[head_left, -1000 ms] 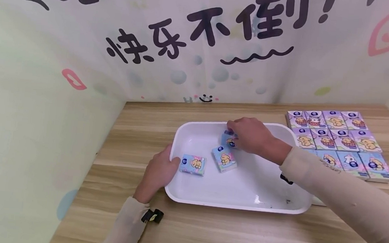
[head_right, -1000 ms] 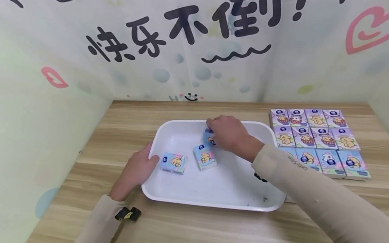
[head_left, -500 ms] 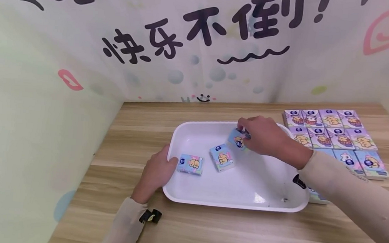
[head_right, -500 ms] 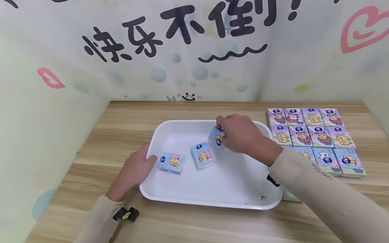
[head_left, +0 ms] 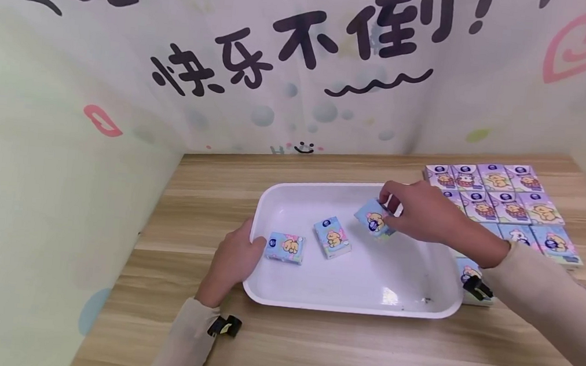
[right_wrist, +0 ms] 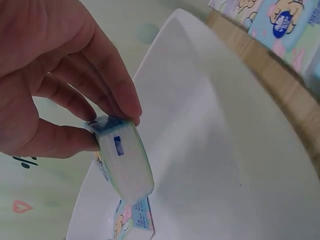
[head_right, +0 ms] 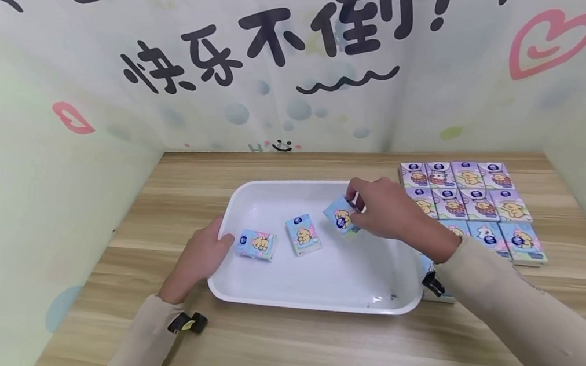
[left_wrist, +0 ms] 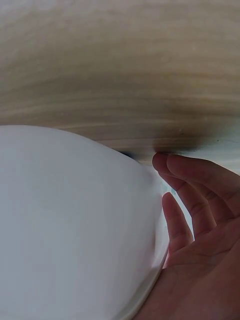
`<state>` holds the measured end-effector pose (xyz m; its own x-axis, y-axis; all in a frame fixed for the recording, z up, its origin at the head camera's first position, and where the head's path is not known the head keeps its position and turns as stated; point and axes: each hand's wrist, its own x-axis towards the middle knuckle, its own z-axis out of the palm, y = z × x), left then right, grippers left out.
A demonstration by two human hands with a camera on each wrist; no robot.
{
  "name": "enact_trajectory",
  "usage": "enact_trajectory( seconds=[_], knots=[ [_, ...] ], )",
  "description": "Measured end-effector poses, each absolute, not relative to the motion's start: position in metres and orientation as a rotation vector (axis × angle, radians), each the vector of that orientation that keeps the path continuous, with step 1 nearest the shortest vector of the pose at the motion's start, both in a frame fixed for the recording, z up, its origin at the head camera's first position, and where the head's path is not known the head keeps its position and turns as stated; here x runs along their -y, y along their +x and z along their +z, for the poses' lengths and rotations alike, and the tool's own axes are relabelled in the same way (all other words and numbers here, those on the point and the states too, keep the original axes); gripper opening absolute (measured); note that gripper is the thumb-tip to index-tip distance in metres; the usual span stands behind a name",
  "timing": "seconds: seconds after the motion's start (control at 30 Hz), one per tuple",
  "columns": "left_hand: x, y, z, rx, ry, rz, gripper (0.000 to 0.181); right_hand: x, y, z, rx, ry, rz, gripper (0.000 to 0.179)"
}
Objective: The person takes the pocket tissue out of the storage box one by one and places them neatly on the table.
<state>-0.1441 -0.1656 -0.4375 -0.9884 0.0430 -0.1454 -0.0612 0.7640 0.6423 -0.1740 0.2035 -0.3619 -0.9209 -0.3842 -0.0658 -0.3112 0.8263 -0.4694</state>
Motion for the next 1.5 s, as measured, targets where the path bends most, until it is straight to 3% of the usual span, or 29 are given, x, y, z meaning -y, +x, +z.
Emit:
enact_trajectory(
  seconds=[1.1, 1.5],
  knots=[
    [0.167, -0.145, -0.44, -2.778, -0.033, 1.043, 0.053, -0.287, -0.121, -0.357, -2.877, -0.311, -0.805, 0.042],
    [0.164, -0.144, -0.437, -2.767, -0.044, 1.034, 0.053, -0.335, -0.09, -0.367, -2.861, -0.095, -0.906, 0.041]
  ],
)
